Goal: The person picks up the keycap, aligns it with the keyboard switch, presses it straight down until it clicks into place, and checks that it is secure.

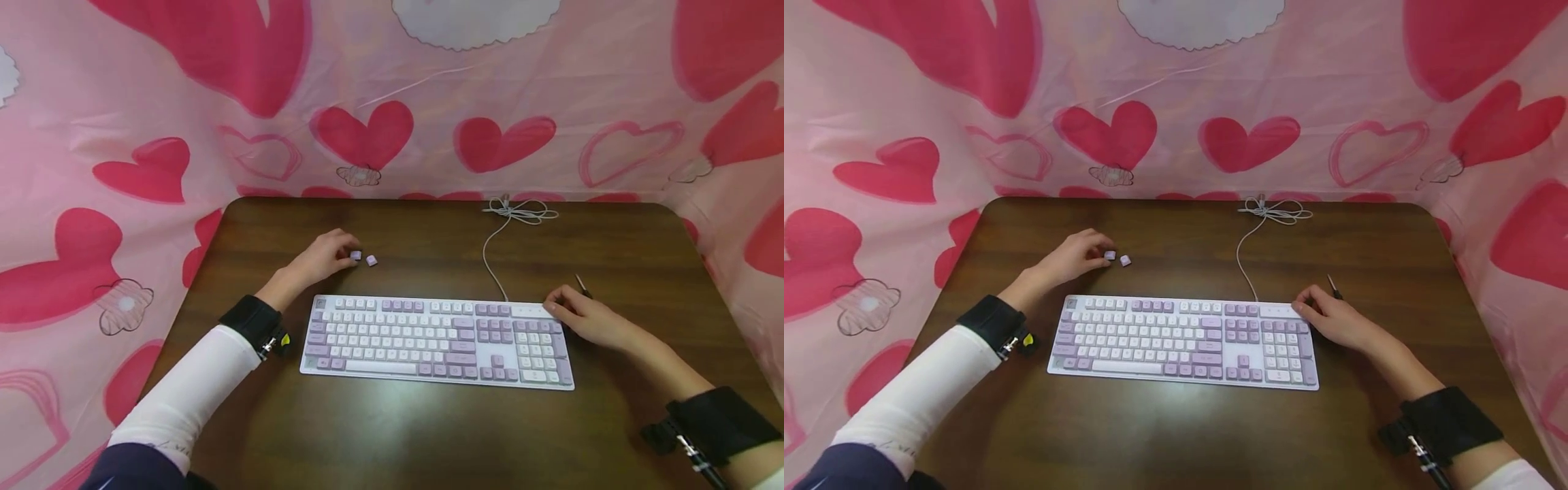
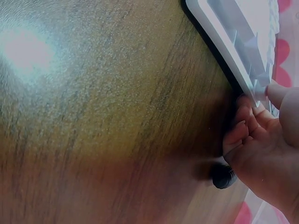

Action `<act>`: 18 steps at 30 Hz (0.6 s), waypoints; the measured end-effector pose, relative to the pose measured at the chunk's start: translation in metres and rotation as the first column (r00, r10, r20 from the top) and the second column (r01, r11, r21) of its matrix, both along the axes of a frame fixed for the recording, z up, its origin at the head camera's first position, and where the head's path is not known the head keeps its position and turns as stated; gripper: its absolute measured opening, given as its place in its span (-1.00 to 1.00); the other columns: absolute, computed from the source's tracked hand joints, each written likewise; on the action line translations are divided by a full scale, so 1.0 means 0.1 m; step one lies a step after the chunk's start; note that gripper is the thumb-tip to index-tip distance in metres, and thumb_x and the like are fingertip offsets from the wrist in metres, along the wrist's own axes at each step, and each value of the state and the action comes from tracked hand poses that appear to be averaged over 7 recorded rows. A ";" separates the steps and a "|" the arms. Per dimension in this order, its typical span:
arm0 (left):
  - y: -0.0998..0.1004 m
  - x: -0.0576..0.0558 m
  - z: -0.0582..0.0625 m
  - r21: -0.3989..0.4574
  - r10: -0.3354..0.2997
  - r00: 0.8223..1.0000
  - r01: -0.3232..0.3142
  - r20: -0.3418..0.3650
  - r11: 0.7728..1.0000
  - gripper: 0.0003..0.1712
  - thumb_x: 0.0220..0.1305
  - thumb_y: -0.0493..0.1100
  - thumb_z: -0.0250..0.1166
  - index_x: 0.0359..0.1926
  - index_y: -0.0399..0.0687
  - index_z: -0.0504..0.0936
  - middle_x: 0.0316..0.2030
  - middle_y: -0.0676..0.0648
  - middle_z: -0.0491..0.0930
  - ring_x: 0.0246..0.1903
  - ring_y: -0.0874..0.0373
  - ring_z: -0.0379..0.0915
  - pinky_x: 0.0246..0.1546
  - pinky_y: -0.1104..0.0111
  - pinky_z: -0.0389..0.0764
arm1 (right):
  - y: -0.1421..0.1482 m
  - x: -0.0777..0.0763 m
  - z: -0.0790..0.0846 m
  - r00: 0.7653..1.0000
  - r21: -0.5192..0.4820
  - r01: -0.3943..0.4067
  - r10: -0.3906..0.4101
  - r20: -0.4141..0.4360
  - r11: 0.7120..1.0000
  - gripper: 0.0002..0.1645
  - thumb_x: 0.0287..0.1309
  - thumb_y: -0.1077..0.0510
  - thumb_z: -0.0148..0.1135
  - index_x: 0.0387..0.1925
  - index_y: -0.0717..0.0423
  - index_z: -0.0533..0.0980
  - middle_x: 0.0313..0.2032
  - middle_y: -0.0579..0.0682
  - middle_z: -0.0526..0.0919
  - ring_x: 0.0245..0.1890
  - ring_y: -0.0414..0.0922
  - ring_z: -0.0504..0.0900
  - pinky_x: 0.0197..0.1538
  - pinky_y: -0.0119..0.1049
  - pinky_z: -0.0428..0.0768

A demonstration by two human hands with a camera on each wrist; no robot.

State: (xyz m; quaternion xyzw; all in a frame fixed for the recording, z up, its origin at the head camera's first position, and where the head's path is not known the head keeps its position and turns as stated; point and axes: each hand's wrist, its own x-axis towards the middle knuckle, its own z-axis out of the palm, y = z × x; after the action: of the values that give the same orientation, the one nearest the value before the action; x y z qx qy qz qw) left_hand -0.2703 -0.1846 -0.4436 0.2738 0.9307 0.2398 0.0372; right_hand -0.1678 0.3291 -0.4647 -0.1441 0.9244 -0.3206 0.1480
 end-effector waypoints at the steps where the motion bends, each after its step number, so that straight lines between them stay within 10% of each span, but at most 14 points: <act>1: 0.00 0.00 0.00 -0.005 -0.005 1.000 0.005 0.007 1.000 -0.61 0.35 -0.30 0.42 0.16 -0.31 0.63 0.04 -0.29 0.57 -0.06 -0.13 0.61 0.02 0.06 0.63 | -0.01 0.00 0.00 1.000 0.001 -0.004 0.004 -0.001 1.000 -0.72 0.59 0.06 0.04 0.05 0.22 0.44 -0.27 -0.01 0.58 -0.31 -0.09 0.48 -0.25 -0.23 0.43; 18: -0.08 0.10 -0.10 0.044 0.032 0.999 -0.032 0.007 0.998 -0.76 0.38 -0.28 0.39 0.04 -0.21 0.76 -0.13 -0.18 0.64 -0.13 -0.04 0.57 -0.05 0.12 0.61 | 0.03 -0.01 -0.02 1.000 0.016 -0.010 0.010 0.006 1.000 -0.65 0.61 0.02 0.02 0.09 0.24 0.42 -0.19 0.05 0.60 -0.23 -0.04 0.50 -0.18 -0.14 0.43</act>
State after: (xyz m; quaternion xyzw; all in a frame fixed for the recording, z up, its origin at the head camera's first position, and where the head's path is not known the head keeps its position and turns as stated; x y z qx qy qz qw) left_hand -0.2602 -0.1931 -0.4536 0.2588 0.9292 0.2620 0.0303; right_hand -0.1692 0.3323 -0.4664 -0.1465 0.9259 -0.3127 0.1533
